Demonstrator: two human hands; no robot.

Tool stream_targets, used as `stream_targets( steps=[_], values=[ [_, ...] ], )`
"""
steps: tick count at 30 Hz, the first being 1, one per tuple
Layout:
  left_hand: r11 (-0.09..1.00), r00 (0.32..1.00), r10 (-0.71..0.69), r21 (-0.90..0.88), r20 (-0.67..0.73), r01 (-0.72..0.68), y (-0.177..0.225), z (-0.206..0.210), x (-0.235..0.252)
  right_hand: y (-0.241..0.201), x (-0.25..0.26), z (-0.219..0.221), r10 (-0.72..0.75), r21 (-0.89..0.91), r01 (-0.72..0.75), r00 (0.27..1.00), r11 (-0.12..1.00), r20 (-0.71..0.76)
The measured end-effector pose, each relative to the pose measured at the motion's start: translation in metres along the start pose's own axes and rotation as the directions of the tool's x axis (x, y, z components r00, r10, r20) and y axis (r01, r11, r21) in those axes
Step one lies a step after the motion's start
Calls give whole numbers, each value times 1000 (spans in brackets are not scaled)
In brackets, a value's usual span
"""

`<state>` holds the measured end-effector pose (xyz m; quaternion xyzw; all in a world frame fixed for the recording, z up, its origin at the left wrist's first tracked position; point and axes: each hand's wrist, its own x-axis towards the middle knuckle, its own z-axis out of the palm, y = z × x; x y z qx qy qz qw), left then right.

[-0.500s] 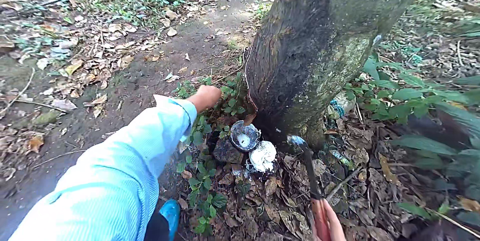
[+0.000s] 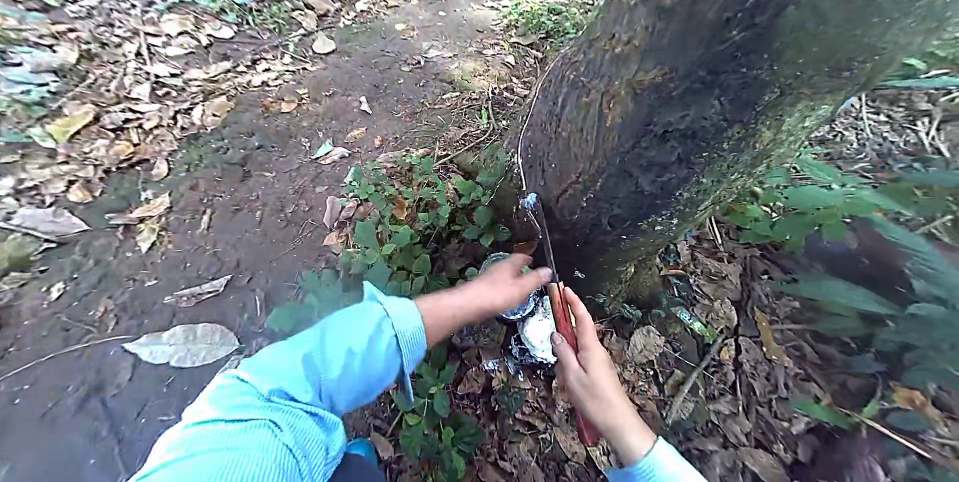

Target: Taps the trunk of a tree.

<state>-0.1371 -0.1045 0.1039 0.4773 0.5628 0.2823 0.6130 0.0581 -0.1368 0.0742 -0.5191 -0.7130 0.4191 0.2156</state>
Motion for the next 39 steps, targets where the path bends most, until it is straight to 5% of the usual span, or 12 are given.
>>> stream_targets(
  steps=[8,15,24,29,32,34,37,39],
  values=[
    [979,986,160,-137,55,-151,5,29,6,-35,-6,-5,99,-32,-100,995,994,-33],
    [959,960,278,-73,34,-275,-22,30,35,20,20,22,-261,-247,202,937,948,-234],
    [934,932,355,77,-70,-350,-29,16,62,61,73,36,-475,-318,388,838,865,-269],
    [827,766,555,118,-325,-549,24,-34,70,-34,122,-1,-515,-238,464,824,853,-237],
    [694,581,717,308,-386,-651,23,-74,72,-51,123,2,-449,15,476,839,879,-306],
    [676,523,736,431,-429,-598,12,-96,78,-47,115,7,-377,160,443,867,882,-326],
    [724,522,689,446,-504,-526,4,-98,91,-36,101,10,-283,243,363,908,900,-310],
    [797,600,596,304,-534,-522,10,-77,88,-29,92,12,-264,219,333,919,917,-291]
  ],
)
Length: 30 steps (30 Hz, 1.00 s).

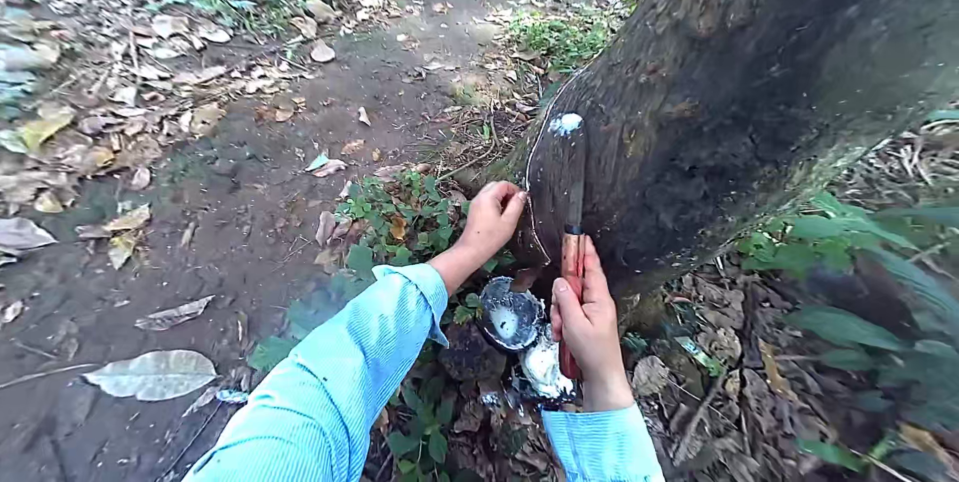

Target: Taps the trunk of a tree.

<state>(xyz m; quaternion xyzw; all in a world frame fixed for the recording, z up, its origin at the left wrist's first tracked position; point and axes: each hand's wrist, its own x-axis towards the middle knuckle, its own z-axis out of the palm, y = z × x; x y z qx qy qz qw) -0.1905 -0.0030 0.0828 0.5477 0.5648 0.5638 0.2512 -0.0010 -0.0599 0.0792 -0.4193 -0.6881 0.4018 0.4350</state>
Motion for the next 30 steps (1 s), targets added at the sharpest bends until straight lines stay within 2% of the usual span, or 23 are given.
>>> stream_targets(
  steps=[2,4,5,7,8,9,10,12,13,14,15,16,19,23,28,30],
  values=[
    [969,964,-184,-130,191,210,27,12,-20,5,-11,2,7,-94,-5,1000,996,17],
    [948,923,-214,-159,321,276,42,19,-41,9,-21,9,-11,-188,17,999,982,33],
    [965,932,-177,-130,316,228,42,22,-49,11,-24,15,-29,-215,33,999,976,21],
    [999,984,-36,-15,172,39,32,25,-55,11,-24,27,-76,-260,76,997,963,10],
    [993,992,98,61,76,-103,23,27,-53,9,-22,33,-99,-281,98,995,955,9],
    [953,962,272,140,4,-270,14,27,-46,6,-19,39,-109,-300,101,994,949,-10],
    [870,887,460,210,-25,-445,7,27,-35,4,-14,46,-101,-311,85,994,947,-37],
    [618,654,753,264,70,-740,-1,21,-9,2,-4,61,-30,-295,1,995,956,-92],
    [495,536,830,236,158,-836,-3,18,3,2,1,69,15,-283,-45,994,958,-108],
    [414,448,857,178,254,-893,-4,15,13,1,4,76,43,-273,-75,992,959,-122],
    [389,396,853,94,340,-917,-6,12,22,1,7,84,54,-274,-90,989,958,-137],
    [399,373,832,24,410,-917,-10,11,30,2,10,91,50,-288,-93,987,953,-155],
    [422,354,795,-28,493,-906,-21,7,43,11,20,110,-23,-348,-51,978,936,-206],
    [408,342,791,-22,507,-913,-31,4,43,22,21,128,-76,-420,-35,966,907,-246],
    [412,363,849,-50,384,-910,-30,9,2,21,-19,119,-64,-483,-48,975,875,-214],
    [416,372,858,-54,355,-908,-27,9,0,18,-20,115,-50,-481,-55,978,875,-204]
  ],
)
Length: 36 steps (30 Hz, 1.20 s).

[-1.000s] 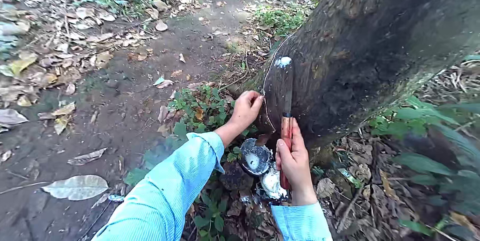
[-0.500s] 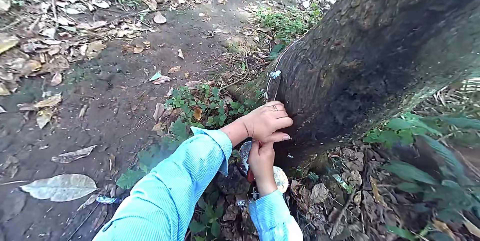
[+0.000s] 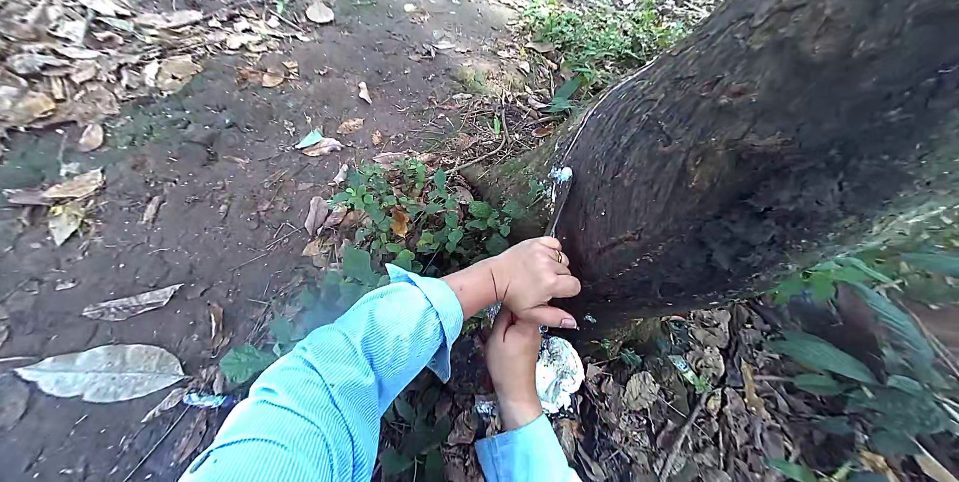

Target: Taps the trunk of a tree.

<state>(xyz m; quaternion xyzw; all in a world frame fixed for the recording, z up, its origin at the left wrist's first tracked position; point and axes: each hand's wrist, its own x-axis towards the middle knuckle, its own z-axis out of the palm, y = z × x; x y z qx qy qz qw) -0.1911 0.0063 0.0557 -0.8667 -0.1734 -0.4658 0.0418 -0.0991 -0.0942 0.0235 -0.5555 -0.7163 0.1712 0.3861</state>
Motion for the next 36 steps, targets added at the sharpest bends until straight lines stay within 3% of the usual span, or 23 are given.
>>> stream_targets(
  steps=[6,12,15,18,21,24,27,31,36],
  values=[
    [999,987,-30,14,159,29,-38,-7,15,-7,40,12,4,9,-4,999,1000,-40],
    [998,998,-67,-6,17,67,-16,2,18,-13,26,-23,73,-30,-71,994,997,87],
    [997,994,-75,-5,-74,75,8,12,14,-3,6,-36,46,-55,-40,993,998,111],
    [999,987,-47,1,-153,48,6,15,13,0,8,-41,48,-138,-30,990,990,132],
    [996,983,-82,12,-166,85,-9,23,21,3,32,-51,81,-234,-33,977,972,199],
    [987,977,-123,79,-174,139,5,39,22,24,27,-59,58,-248,-5,977,969,207],
    [983,973,-66,153,-223,102,15,50,17,35,12,-57,36,-266,9,986,964,163],
    [982,959,-67,153,-274,112,2,54,20,39,30,-58,77,-323,-10,977,946,197],
    [969,970,-37,228,-241,94,8,59,17,51,24,-58,27,-243,17,983,970,179]
  ],
)
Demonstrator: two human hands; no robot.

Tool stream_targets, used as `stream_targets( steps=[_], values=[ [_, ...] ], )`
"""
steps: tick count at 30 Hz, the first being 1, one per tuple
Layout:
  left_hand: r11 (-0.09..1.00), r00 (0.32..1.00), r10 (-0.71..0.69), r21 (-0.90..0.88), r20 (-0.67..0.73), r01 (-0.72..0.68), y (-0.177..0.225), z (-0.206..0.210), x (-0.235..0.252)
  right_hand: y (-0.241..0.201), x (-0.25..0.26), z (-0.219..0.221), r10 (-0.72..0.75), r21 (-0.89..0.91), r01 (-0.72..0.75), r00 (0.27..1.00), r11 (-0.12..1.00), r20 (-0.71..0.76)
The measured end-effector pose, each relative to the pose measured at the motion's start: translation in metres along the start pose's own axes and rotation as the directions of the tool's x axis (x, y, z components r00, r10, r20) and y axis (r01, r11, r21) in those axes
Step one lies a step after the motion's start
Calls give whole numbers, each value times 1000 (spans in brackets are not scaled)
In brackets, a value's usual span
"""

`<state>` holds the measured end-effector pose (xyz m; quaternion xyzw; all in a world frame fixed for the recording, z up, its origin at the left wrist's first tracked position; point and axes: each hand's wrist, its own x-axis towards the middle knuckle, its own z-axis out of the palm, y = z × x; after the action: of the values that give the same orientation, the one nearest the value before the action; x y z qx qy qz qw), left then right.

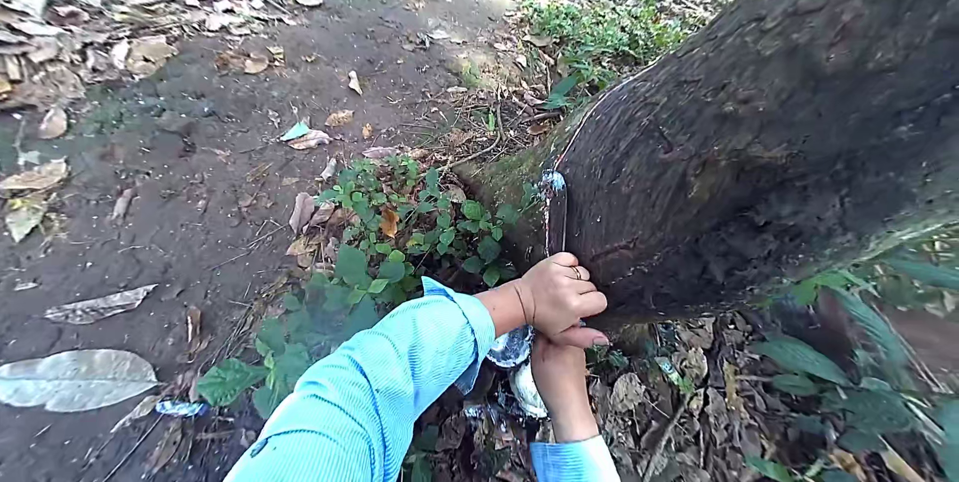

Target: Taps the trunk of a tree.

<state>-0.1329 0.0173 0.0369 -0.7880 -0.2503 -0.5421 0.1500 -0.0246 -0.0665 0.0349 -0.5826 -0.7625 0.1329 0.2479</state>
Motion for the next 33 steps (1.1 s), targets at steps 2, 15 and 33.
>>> stream_targets(
  steps=[2,15,33],
  values=[
    [1000,1000,23,-1,14,-23,-4,-1,1,2,2,5,-22,25,22,999,999,-24],
    [999,999,-37,24,14,37,7,2,5,9,-1,-2,-56,29,58,997,998,-54],
    [997,999,-25,79,-28,27,9,16,-1,19,5,-5,-91,-4,90,995,996,-42]
  ],
)
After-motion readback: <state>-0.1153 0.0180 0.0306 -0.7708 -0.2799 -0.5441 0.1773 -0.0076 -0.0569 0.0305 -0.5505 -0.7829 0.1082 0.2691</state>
